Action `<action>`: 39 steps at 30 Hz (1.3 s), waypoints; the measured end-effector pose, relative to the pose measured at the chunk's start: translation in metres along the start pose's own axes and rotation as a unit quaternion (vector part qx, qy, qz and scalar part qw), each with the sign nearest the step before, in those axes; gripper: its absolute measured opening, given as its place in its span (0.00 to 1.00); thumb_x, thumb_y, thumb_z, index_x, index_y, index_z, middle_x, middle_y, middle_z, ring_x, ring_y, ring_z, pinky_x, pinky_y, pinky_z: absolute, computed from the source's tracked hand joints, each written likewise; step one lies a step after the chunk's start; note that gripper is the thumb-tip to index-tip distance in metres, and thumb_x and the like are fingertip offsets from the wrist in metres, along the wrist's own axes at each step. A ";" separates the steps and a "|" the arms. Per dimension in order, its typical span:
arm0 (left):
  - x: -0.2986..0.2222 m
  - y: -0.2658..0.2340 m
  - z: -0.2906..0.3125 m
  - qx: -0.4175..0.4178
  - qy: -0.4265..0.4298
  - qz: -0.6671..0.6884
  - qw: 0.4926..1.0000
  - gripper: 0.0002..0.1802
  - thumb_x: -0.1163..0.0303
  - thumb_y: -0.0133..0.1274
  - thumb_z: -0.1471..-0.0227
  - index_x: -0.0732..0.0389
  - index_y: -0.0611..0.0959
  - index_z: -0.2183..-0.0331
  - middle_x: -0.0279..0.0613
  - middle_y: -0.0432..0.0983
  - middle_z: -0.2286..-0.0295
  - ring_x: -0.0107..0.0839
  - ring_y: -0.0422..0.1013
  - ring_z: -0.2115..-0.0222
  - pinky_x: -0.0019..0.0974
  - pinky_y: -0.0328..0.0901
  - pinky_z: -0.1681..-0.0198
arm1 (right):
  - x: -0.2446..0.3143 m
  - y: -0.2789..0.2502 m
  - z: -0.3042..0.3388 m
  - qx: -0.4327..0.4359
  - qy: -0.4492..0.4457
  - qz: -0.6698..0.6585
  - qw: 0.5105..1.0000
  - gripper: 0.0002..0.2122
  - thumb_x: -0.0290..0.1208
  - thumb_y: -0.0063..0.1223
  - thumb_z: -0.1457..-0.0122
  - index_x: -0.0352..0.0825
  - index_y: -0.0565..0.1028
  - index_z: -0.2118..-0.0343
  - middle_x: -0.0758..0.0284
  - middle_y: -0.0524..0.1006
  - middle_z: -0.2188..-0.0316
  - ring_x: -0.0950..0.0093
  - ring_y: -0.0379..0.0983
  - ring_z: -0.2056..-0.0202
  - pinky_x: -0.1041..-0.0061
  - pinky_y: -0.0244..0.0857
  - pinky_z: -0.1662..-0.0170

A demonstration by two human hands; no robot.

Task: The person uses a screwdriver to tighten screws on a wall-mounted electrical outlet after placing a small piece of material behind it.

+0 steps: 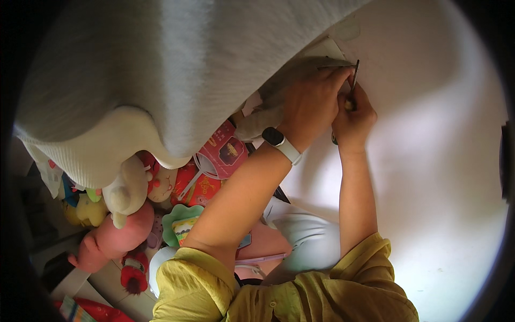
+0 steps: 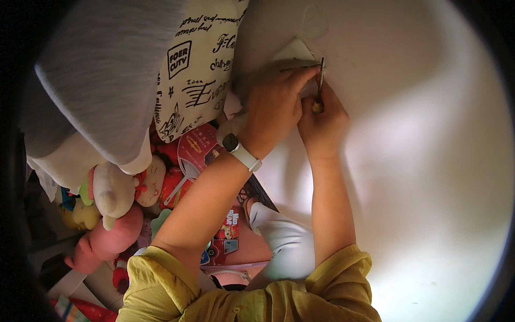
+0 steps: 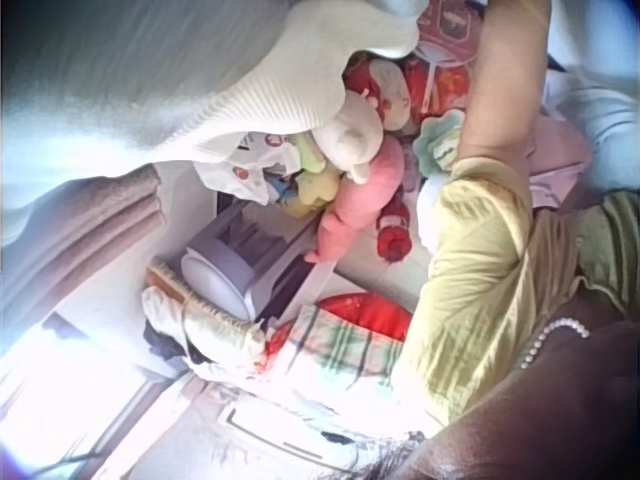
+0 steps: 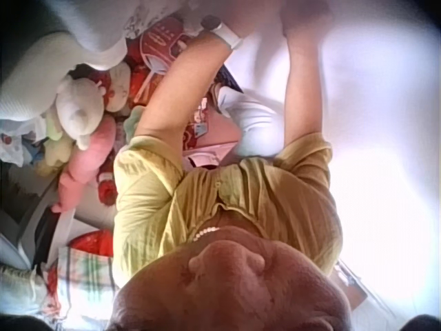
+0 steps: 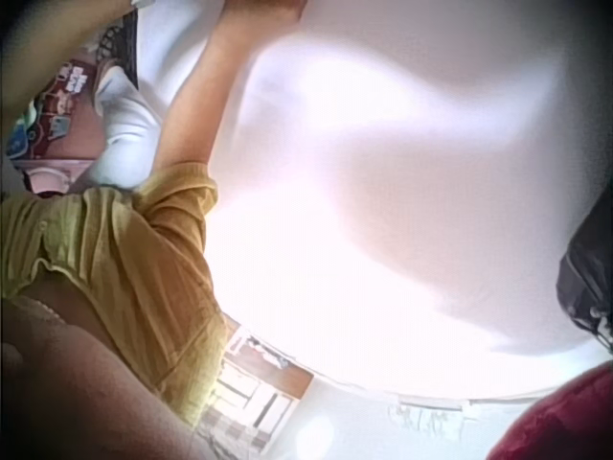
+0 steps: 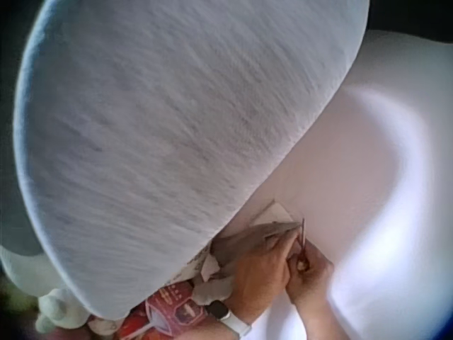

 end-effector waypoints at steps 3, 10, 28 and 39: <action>-0.002 0.000 0.005 0.008 -0.041 0.041 0.998 0.21 0.81 0.45 0.57 0.59 0.78 0.58 0.44 0.77 0.63 0.40 0.74 0.63 0.39 0.69 0.63 | 0.003 0.000 -0.001 0.006 0.003 0.011 1.000 0.18 0.20 0.50 0.54 0.37 0.77 0.57 0.62 0.75 0.78 0.73 0.70 0.81 0.77 0.65 0.75; 0.020 -0.006 0.021 -0.130 -0.170 0.213 0.953 0.21 0.84 0.37 0.53 0.64 0.77 0.58 0.47 0.78 0.64 0.39 0.74 0.61 0.33 0.66 0.56 | 0.004 0.001 -0.001 0.002 -0.008 0.012 1.000 0.18 0.21 0.49 0.54 0.33 0.77 0.57 0.59 0.77 0.75 0.71 0.72 0.79 0.76 0.67 0.73; 0.081 0.032 0.049 -0.177 -0.282 0.269 0.904 0.26 0.84 0.39 0.52 0.65 0.70 0.49 0.48 0.69 0.51 0.37 0.64 0.48 0.34 0.58 0.45 | 0.001 0.003 0.003 0.009 -0.003 0.042 0.999 0.18 0.22 0.49 0.53 0.30 0.75 0.56 0.59 0.75 0.79 0.70 0.72 0.80 0.76 0.67 0.75; 0.042 0.007 0.022 -0.090 -0.170 0.222 0.956 0.28 0.86 0.37 0.54 0.64 0.70 0.49 0.53 0.70 0.53 0.45 0.66 0.50 0.37 0.59 0.46 | 0.007 0.003 0.002 0.001 -0.031 0.043 0.999 0.18 0.22 0.50 0.53 0.29 0.75 0.56 0.59 0.75 0.78 0.68 0.74 0.79 0.74 0.68 0.74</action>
Point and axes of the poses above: each hand's wrist, its own z-axis away from the middle knuckle, its own y-axis out of the palm, x = y × z, the point moved 6 cm from there along -z, towards the middle knuckle
